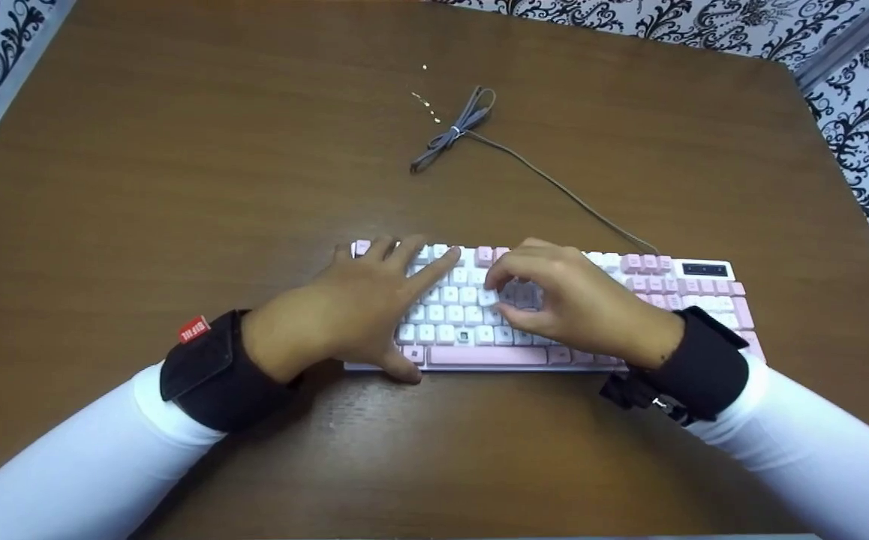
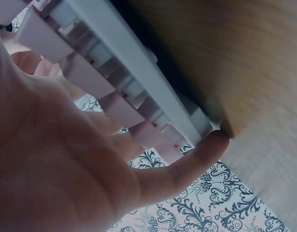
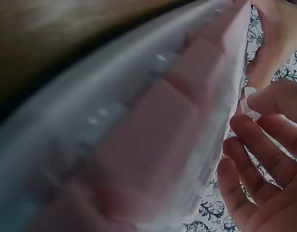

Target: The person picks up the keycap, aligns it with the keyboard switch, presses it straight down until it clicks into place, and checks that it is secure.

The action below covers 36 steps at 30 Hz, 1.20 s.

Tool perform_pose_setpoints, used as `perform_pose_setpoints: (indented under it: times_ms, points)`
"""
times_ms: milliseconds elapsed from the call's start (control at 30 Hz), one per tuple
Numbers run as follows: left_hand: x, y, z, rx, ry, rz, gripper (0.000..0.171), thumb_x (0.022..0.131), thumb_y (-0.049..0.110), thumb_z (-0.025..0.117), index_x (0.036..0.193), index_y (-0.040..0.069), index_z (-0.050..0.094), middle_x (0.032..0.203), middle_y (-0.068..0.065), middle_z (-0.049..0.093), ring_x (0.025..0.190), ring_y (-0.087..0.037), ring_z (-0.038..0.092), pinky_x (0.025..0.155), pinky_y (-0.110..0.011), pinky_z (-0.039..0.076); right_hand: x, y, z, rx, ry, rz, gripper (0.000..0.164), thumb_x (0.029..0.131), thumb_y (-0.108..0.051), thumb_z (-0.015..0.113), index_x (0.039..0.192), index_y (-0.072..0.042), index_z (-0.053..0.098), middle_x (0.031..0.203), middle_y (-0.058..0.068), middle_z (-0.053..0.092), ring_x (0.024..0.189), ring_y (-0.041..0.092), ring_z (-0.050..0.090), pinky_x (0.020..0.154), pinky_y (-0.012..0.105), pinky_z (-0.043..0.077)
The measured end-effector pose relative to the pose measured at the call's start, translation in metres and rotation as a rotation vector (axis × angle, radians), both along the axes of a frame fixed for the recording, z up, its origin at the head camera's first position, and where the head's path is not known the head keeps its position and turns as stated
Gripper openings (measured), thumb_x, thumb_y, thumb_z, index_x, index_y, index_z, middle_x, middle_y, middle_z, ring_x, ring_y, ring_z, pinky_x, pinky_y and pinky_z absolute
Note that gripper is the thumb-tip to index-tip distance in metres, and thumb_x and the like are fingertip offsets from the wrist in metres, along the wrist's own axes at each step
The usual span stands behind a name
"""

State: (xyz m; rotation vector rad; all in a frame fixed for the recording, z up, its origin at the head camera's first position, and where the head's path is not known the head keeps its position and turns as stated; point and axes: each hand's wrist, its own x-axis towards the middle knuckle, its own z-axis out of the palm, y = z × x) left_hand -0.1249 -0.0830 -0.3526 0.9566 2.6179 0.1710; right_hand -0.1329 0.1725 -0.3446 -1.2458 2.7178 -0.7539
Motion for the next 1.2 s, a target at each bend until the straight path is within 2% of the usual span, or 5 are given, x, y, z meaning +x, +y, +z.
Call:
perform_pose_setpoints:
  times_ms: [233,467,633,867,1200]
  points:
    - [0.001,-0.002,0.002,-0.011,-0.02,0.007,0.129,0.066,0.071,0.079,0.162,0.028,0.005,0.166,-0.016,0.018,0.148,-0.043,0.025,0.107,-0.072,0.031,0.003,0.002,-0.003,0.038,0.049,-0.03,0.015,0.084,-0.013,0.079,0.097,-0.013,0.07,0.095,-0.001,0.066,0.096,0.013,0.055,0.083,0.03,0.049]
    - [0.001,-0.002,0.0,0.015,0.022,-0.01,0.13,0.064,0.07,0.081,0.163,0.026,0.008,0.163,-0.018,0.023,0.146,-0.044,0.029,0.106,-0.071,0.033,0.004,0.006,0.0,0.072,0.056,-0.048,0.021,0.082,-0.015,0.079,0.101,-0.013,0.07,0.1,-0.001,0.065,0.098,0.013,0.054,0.084,0.032,0.049]
    - [0.001,-0.001,0.0,0.012,0.028,-0.014,0.13,0.064,0.071,0.08,0.163,0.026,0.008,0.163,-0.018,0.023,0.145,-0.044,0.029,0.106,-0.071,0.034,0.004,0.01,0.003,0.062,0.072,0.051,0.032,0.082,-0.012,0.079,0.113,-0.014,0.07,0.107,0.001,0.064,0.102,0.015,0.056,0.087,0.033,0.05]
    - [0.001,-0.001,0.0,0.01,0.022,-0.015,0.13,0.065,0.071,0.08,0.163,0.026,0.008,0.164,-0.018,0.022,0.146,-0.044,0.028,0.107,-0.07,0.033,0.001,0.01,0.0,0.08,0.162,0.172,0.03,0.083,0.0,0.073,0.109,-0.016,0.073,0.107,0.003,0.063,0.099,0.017,0.056,0.081,0.033,0.052]
    - [0.001,-0.002,0.001,0.005,-0.005,0.0,0.129,0.065,0.072,0.079,0.162,0.028,0.006,0.165,-0.017,0.02,0.148,-0.043,0.025,0.108,-0.072,0.031,-0.001,0.006,-0.001,0.063,0.174,0.15,0.016,0.083,-0.009,0.078,0.098,-0.013,0.074,0.1,0.001,0.066,0.098,0.017,0.058,0.083,0.032,0.053]
